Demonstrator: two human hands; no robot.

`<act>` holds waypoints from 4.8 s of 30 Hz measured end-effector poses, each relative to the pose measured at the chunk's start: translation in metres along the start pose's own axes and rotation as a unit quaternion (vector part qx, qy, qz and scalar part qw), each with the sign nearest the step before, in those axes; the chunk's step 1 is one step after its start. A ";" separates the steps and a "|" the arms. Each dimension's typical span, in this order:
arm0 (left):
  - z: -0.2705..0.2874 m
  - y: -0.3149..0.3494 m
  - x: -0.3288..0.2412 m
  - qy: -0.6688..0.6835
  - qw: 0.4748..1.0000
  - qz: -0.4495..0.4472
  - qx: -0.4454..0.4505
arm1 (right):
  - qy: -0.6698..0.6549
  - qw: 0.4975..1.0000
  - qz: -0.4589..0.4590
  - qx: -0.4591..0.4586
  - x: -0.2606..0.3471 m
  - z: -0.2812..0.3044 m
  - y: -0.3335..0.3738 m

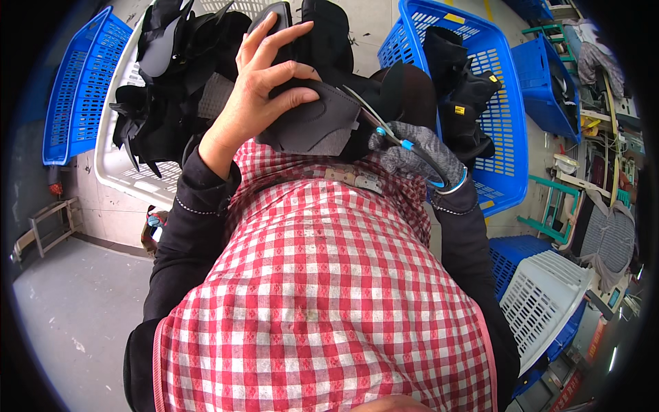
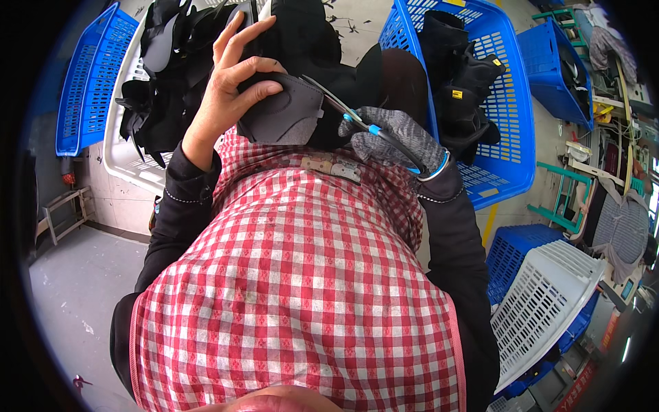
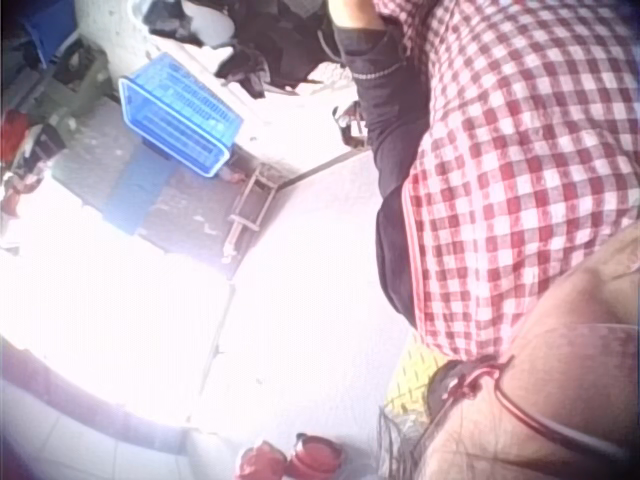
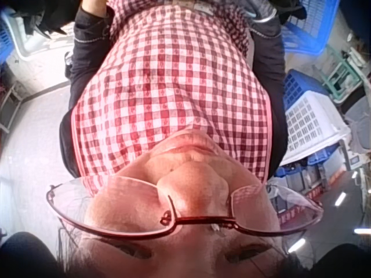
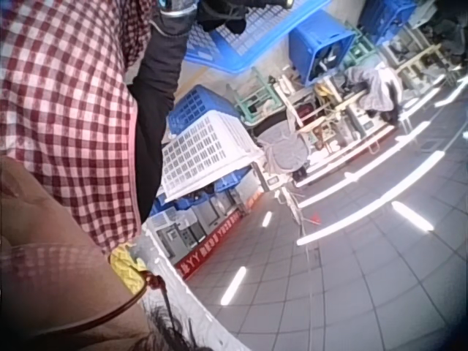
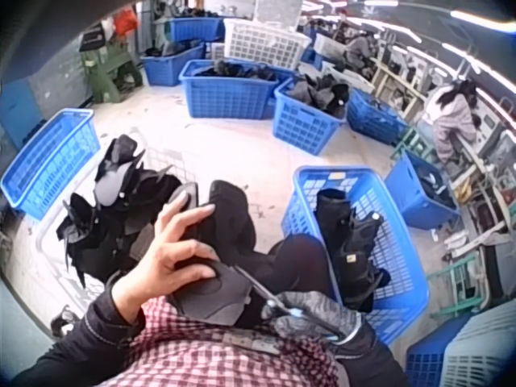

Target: The person uses scissors to trim excess material from black shoe parts. They repeatedly pick up parts from a white basket, cut along the edges, and place the trimmed pieces into a blue basket.

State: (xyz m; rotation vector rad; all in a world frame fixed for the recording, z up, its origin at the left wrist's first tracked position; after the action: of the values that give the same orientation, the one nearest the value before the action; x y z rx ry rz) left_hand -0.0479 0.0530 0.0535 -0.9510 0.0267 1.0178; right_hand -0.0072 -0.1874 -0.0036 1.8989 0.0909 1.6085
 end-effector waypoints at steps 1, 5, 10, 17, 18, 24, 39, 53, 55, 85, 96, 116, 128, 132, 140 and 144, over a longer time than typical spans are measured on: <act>-0.001 0.001 -0.001 -0.002 1.000 0.005 -0.002 | -0.018 1.000 0.002 0.006 0.002 0.002 0.002; 0.005 0.010 0.007 -0.037 0.990 0.107 -0.089 | -0.015 0.999 -0.032 0.012 0.005 0.010 0.011; -0.005 0.013 0.016 0.050 0.971 0.221 -0.080 | 0.105 0.994 -0.005 0.003 0.015 0.020 0.017; 0.001 0.005 0.005 0.018 0.975 0.219 -0.026 | 0.232 0.970 0.076 -0.009 0.019 0.022 -0.001; 0.002 0.006 0.005 0.015 0.975 0.220 -0.027 | 0.239 0.968 0.080 -0.010 0.020 0.021 -0.004; 0.002 0.007 0.005 -0.001 0.975 0.221 -0.020 | 0.226 0.974 0.025 0.004 0.022 0.028 0.000; 0.011 0.009 0.004 0.007 0.966 0.257 -0.001 | 0.149 0.988 0.021 -0.024 0.035 0.013 -0.008; 0.017 0.017 0.012 0.048 0.972 0.227 -0.029 | 0.395 0.914 0.087 -0.042 0.073 0.010 -0.009; 0.017 0.020 0.016 0.057 0.971 0.228 -0.039 | 0.401 0.908 0.105 -0.052 0.075 0.008 -0.011; 0.009 0.022 0.016 0.047 0.978 0.188 -0.076 | 0.481 0.859 0.112 -0.133 0.086 -0.003 -0.024; -0.019 0.039 0.036 0.090 0.971 0.170 -0.140 | 0.464 0.865 0.138 -0.133 0.080 -0.008 -0.023; -0.019 0.034 0.028 0.084 0.973 0.175 -0.125 | 0.477 0.850 0.103 -0.200 0.062 0.009 -0.007; 0.012 0.074 -0.004 0.069 0.974 0.209 -0.061 | 0.250 0.929 0.178 -0.204 0.088 -0.015 -0.023; -0.013 0.137 -0.025 0.390 0.781 0.484 0.069 | 0.130 0.953 0.128 -0.241 0.087 -0.005 -0.020; 0.000 0.046 -0.011 0.636 0.597 0.429 -0.233 | 0.172 0.906 0.294 -0.250 0.110 -0.047 -0.009; 0.077 -0.037 0.021 0.369 0.887 0.268 -0.082 | -0.533 0.836 0.097 0.086 0.058 -0.048 -0.022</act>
State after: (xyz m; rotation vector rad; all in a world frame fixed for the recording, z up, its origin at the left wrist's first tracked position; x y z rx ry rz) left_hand -0.0389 0.1140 0.1159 -1.4917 0.8948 1.1064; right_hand -0.0291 -0.1239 0.0371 2.7396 -0.4532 0.4392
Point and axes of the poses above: each hand's wrist, its own y-axis away from the middle knuckle, its own z-axis out of the back of the hand, x = y × z, the point moved 9 cm from there along -y, towards the middle knuckle, and after that the axes turned 5 degrees about -z, right-handed, at the moved point
